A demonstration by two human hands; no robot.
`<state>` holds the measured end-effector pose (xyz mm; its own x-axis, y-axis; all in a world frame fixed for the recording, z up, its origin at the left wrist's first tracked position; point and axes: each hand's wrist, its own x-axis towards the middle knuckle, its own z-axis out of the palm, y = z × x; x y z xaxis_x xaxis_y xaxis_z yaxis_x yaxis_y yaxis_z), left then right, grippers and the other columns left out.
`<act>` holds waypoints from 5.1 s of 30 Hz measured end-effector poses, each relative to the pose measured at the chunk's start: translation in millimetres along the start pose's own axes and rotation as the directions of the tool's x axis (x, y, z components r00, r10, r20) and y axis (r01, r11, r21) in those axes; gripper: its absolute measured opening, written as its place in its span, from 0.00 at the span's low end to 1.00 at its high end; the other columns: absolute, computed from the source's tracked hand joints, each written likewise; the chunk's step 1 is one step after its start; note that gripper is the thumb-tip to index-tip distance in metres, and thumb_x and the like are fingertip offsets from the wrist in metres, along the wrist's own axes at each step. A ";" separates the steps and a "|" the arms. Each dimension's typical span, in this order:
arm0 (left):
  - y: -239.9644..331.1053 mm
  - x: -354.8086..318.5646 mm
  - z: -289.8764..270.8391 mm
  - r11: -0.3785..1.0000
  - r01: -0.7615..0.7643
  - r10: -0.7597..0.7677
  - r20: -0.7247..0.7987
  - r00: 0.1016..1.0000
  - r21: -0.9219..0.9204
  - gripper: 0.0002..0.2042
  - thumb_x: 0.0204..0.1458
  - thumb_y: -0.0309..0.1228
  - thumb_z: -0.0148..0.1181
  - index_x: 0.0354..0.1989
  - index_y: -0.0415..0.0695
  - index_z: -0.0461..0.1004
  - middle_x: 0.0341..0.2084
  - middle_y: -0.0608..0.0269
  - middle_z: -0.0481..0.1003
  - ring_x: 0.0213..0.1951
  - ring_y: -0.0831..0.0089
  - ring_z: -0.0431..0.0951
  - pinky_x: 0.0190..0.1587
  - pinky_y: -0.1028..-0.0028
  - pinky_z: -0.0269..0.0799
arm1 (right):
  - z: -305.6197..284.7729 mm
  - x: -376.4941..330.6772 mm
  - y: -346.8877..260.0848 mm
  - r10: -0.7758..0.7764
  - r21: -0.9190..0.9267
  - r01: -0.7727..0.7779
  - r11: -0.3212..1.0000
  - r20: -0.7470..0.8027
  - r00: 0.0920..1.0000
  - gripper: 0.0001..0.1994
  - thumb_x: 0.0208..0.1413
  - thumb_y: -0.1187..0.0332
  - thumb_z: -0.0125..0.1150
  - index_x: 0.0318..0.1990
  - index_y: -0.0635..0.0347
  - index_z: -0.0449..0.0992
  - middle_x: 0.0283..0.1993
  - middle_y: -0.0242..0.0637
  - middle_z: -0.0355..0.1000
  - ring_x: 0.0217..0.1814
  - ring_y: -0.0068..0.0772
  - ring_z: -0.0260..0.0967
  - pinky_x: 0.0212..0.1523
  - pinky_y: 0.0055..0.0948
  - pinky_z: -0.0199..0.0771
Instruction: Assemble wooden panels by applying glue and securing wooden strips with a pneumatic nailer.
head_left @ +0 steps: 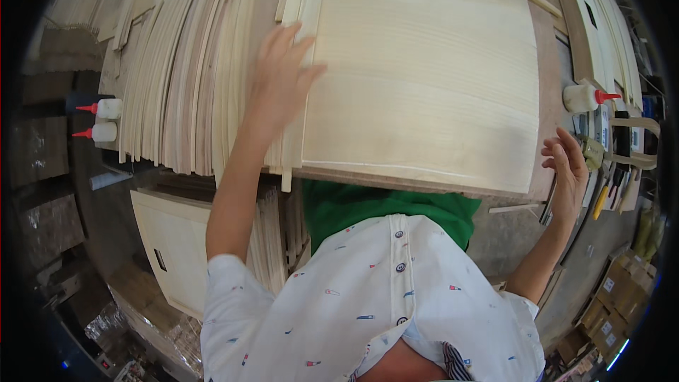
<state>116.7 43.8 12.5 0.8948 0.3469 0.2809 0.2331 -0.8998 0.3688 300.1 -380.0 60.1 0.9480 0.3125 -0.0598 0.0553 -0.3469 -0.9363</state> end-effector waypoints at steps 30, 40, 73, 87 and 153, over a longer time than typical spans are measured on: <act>-57.2 131.3 78.2 0.939 0.324 -0.310 -0.120 0.943 0.117 0.24 0.53 0.48 0.54 0.59 0.56 0.72 0.65 0.42 0.57 0.67 0.48 0.55 0.66 0.55 0.51 | -213.4 53.6 130.8 0.369 -0.239 -0.405 0.882 -0.183 0.911 0.16 0.50 0.67 0.62 0.44 0.71 0.75 0.38 0.39 0.74 0.37 0.30 0.72 0.40 0.26 0.69; -64.7 142.5 74.9 0.943 0.333 -0.330 -0.081 0.941 0.023 0.22 0.53 0.44 0.57 0.57 0.54 0.73 0.64 0.49 0.59 0.65 0.50 0.57 0.65 0.52 0.53 | -126.5 29.9 0.0 0.218 -0.312 -0.273 0.910 -0.198 0.956 0.09 0.46 0.68 0.61 0.32 0.64 0.72 0.20 0.33 0.69 0.16 0.25 0.65 0.19 0.25 0.65; -78.7 143.0 89.9 0.982 0.175 -0.186 -0.315 0.931 -0.064 0.21 0.44 0.35 0.61 0.48 0.41 0.73 0.50 0.42 0.69 0.54 0.43 0.66 0.53 0.48 0.63 | 334.9 271.2 -188.5 -0.063 -0.353 0.354 0.866 0.625 0.778 0.09 0.47 0.69 0.60 0.30 0.67 0.77 0.22 0.36 0.72 0.18 0.26 0.69 0.20 0.26 0.70; -82.6 140.6 95.1 0.989 0.123 -0.145 -0.384 0.912 -0.082 0.21 0.43 0.35 0.62 0.48 0.43 0.74 0.48 0.47 0.70 0.51 0.43 0.68 0.50 0.46 0.65 | 305.8 208.1 -226.1 -0.074 -0.444 0.455 0.772 0.648 0.758 0.10 0.51 0.67 0.57 0.35 0.64 0.77 0.22 0.34 0.71 0.20 0.25 0.69 0.22 0.27 0.68; -15.2 -22.6 27.7 0.983 -0.119 0.094 -0.175 0.980 -0.138 0.05 0.51 0.27 0.56 0.29 0.38 0.72 0.38 0.53 0.70 0.45 0.54 0.70 0.50 0.60 0.66 | 101.7 -40.8 -92.9 0.168 -0.377 0.066 0.924 0.553 0.816 0.11 0.47 0.70 0.63 0.35 0.70 0.75 0.20 0.32 0.70 0.19 0.19 0.65 0.22 0.22 0.64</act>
<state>103.4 42.3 -24.0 0.8322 0.3020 0.4650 0.0705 -0.8895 0.4514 224.4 -270.5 114.3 0.6095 0.6859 -0.3976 0.2316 -0.6337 -0.7381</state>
